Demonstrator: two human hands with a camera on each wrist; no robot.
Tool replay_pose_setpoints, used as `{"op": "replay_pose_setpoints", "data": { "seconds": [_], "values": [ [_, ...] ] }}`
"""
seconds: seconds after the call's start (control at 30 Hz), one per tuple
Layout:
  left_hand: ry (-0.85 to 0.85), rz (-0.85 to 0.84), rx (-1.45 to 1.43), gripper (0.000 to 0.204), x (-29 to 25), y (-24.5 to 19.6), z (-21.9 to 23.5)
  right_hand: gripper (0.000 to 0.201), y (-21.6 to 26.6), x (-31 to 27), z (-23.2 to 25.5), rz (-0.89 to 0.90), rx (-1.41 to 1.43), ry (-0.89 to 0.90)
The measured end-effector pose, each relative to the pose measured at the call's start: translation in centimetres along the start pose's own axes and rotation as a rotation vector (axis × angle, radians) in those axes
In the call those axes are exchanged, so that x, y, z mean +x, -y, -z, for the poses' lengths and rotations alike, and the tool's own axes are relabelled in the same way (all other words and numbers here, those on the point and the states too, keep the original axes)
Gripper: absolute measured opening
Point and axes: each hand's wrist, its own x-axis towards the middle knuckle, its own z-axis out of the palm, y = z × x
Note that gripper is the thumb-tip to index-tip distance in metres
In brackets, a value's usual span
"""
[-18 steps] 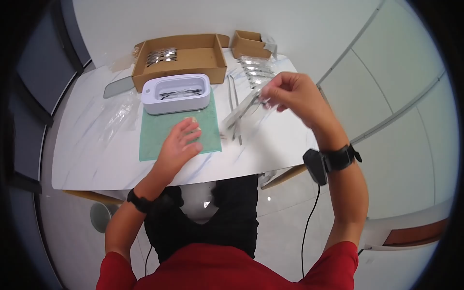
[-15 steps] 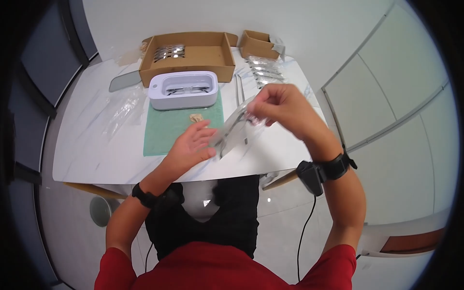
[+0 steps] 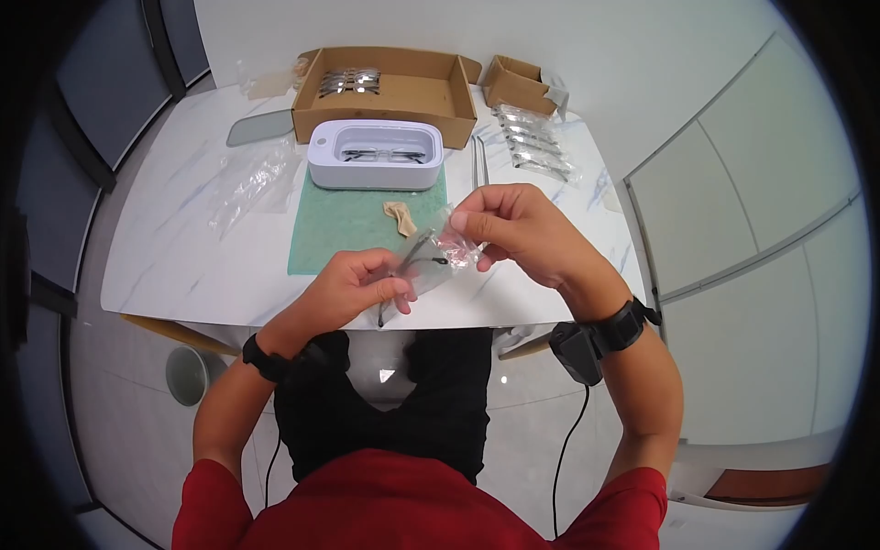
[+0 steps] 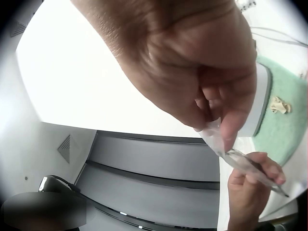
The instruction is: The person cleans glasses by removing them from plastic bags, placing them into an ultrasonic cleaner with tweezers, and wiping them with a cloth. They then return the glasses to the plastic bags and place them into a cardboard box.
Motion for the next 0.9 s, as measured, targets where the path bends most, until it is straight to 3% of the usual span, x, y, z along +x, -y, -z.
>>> {"op": "replay_pose_setpoints", "data": {
  "seconds": [0.33,0.47,0.63,0.9],
  "values": [
    [0.022,0.000,-0.181,0.028,-0.6,-0.2,-0.6,0.018,-1.1,0.7,-0.4,0.050,0.211,-0.029],
    [-0.086,-0.020,-0.033,0.025,-0.7,0.2,-0.3,0.017,-0.7,0.7,-1.2,0.104,0.119,-0.129],
    [-0.177,-0.034,-0.084,0.020,-0.9,1.0,-0.2,0.016,-1.5,0.4,-1.2,0.207,-0.113,-0.240],
    [-0.247,-0.038,-0.073,0.020,-0.6,1.8,-0.7,0.014,-2.2,0.0,-1.2,0.193,-0.247,-0.180]
  ]
}}
